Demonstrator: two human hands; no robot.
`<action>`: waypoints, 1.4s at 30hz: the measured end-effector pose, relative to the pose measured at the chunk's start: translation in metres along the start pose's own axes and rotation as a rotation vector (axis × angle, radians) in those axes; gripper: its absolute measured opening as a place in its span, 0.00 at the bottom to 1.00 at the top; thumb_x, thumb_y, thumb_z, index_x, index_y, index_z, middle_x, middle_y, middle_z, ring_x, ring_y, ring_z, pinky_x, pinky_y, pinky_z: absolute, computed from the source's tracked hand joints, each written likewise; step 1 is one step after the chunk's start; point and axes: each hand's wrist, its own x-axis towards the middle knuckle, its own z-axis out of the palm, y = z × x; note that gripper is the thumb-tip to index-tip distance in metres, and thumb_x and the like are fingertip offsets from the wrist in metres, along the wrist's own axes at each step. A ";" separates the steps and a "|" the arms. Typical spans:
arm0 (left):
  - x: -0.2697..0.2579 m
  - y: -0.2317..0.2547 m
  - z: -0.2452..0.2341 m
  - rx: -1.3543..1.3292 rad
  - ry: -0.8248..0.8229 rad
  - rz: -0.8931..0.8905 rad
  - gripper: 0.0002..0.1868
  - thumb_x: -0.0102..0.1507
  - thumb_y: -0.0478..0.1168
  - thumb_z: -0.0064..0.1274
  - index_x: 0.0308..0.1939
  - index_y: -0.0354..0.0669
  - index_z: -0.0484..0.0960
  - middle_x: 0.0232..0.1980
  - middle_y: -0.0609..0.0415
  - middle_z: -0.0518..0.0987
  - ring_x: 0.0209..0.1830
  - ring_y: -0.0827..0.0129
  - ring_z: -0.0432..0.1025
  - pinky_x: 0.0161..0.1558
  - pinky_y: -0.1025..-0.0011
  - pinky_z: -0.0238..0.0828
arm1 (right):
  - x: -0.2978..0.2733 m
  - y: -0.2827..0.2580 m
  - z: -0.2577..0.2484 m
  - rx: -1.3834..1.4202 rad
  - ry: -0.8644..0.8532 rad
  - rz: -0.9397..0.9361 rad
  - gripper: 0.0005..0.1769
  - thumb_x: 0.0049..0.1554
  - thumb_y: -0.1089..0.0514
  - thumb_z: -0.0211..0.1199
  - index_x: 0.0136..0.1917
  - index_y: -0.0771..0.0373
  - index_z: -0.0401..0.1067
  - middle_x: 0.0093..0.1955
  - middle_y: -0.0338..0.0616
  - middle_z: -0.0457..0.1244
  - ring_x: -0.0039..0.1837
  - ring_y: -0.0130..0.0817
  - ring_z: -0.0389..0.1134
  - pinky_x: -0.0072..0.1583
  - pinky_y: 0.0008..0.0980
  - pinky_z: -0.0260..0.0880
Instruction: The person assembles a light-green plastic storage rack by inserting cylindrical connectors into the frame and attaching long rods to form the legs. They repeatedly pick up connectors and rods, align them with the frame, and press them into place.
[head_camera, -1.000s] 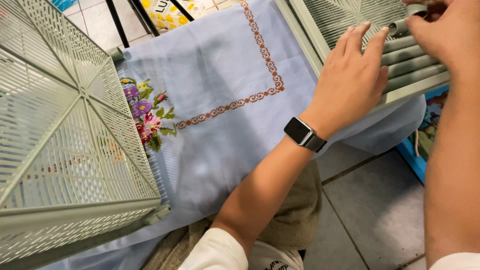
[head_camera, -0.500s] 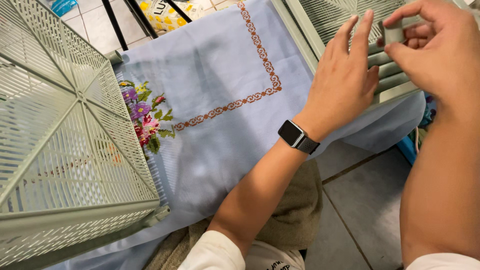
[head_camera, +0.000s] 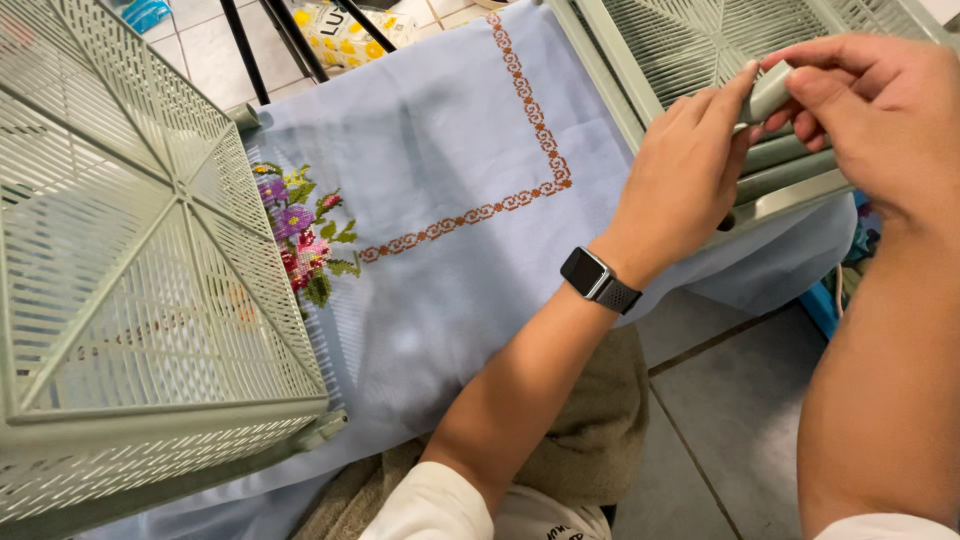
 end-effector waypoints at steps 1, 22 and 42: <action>-0.001 0.001 -0.001 -0.030 0.011 0.000 0.27 0.72 0.37 0.52 0.73 0.40 0.62 0.54 0.48 0.78 0.56 0.57 0.73 0.59 0.64 0.69 | 0.000 -0.004 0.002 0.042 0.001 0.000 0.12 0.68 0.62 0.54 0.62 0.66 0.74 0.42 0.35 0.66 0.41 0.17 0.63 0.44 0.18 0.64; -0.021 0.029 -0.063 -0.013 0.183 -0.142 0.22 0.67 0.33 0.57 0.67 0.45 0.77 0.40 0.49 0.81 0.41 0.58 0.76 0.46 0.65 0.73 | -0.029 -0.063 0.033 0.280 -0.281 -0.067 0.30 0.56 0.70 0.59 0.72 0.66 0.64 0.57 0.40 0.65 0.58 0.28 0.69 0.60 0.29 0.73; -0.058 0.060 -0.136 0.009 0.256 -0.076 0.24 0.69 0.25 0.54 0.69 0.40 0.72 0.44 0.48 0.78 0.42 0.58 0.75 0.46 0.67 0.73 | -0.066 -0.078 0.112 0.292 0.031 -0.246 0.21 0.60 0.74 0.65 0.66 0.71 0.70 0.53 0.46 0.70 0.55 0.20 0.70 0.57 0.19 0.72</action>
